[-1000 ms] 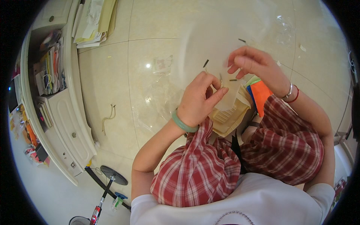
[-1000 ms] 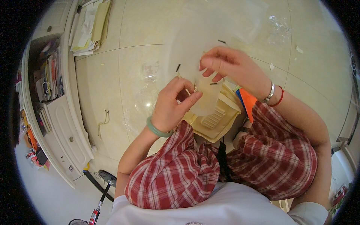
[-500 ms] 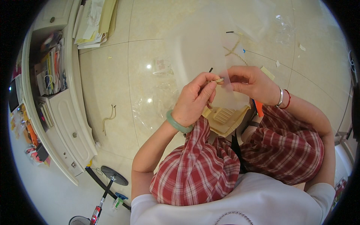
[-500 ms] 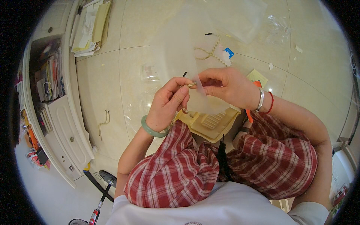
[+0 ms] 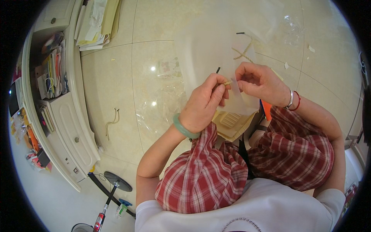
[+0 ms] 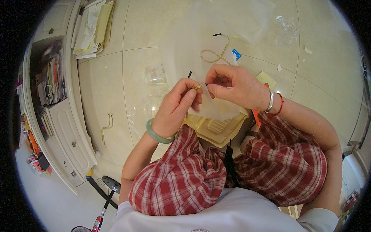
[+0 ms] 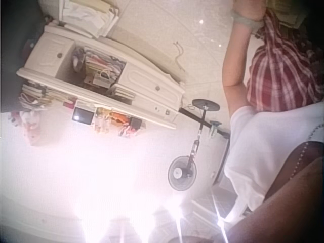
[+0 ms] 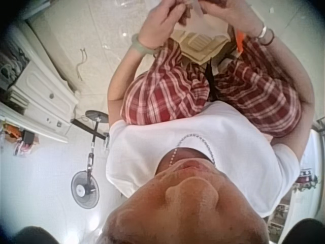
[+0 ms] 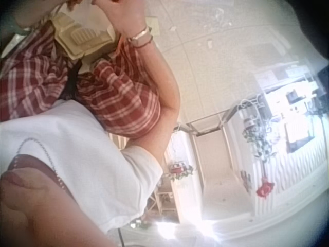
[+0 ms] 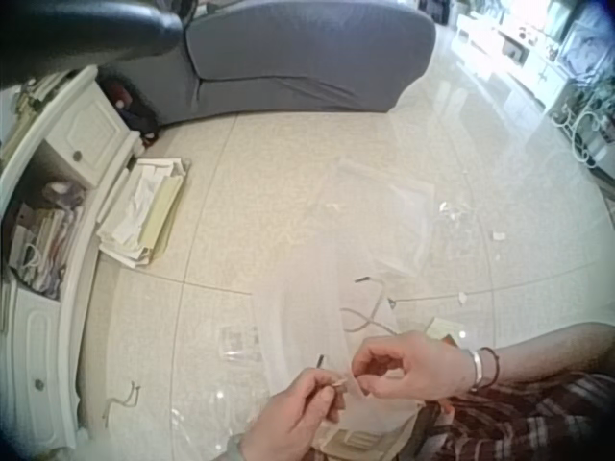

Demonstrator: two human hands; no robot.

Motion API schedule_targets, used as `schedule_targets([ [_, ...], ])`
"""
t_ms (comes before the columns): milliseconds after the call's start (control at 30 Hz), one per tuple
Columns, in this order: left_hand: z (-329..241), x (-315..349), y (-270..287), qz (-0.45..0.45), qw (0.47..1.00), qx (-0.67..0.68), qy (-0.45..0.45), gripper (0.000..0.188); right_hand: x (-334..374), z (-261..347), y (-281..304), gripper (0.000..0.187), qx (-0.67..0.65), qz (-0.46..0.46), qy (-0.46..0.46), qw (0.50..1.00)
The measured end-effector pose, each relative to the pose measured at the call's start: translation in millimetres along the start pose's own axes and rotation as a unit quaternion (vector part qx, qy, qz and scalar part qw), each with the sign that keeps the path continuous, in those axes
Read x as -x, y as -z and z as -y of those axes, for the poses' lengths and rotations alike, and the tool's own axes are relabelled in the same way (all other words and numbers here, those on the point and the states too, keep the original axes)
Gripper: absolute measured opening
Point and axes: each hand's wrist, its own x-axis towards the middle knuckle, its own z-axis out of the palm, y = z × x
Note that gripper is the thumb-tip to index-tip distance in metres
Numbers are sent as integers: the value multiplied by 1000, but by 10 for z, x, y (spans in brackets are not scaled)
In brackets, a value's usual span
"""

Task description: The person sits on the floor and threads a rope through a plastic bag, securing it with a small black clip. They then place a stack of yellow paper and a small orange item into the bag, fold the top, and seal it with a blue sticker.

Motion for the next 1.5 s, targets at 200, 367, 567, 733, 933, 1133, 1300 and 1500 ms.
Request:
schedule_targets([
  [200, -20, -28, -72, -68, 987, -130, -72, 20, -13, 38, 28, 14, 214, 12, 79, 974],
  [367, -44, -23, -149, -125, 971, -184, -84, 18, -51, -29, 85, 19, 243, 37, 111, 963],
  [567, -41, -29, -133, -144, 950, -245, -130, 18, -25, 129, 120, 27, 101, 104, 12, 989],
  [733, 61, -59, -134, -161, 938, -246, -184, 18, -37, -50, 90, 34, 54, 76, 53, 994],
  [933, -39, -11, -99, -146, 964, -177, -132, 19, -49, -77, 136, 27, 9, -13, 77, 997],
  [1133, 90, -17, -68, -138, 989, 1, -53, 22, -9, 65, 23, 23, 167, -10, 46, 985],
  [1300, 14, 66, 442, -233, 971, 48, -35, 23, -1, 272, 215, 29, 253, -84, 154, 951],
  [1500, -23, 90, 466, -180, 979, 88, -29, 25, -151, 2, 148, 22, 168, -205, 97, 959],
])
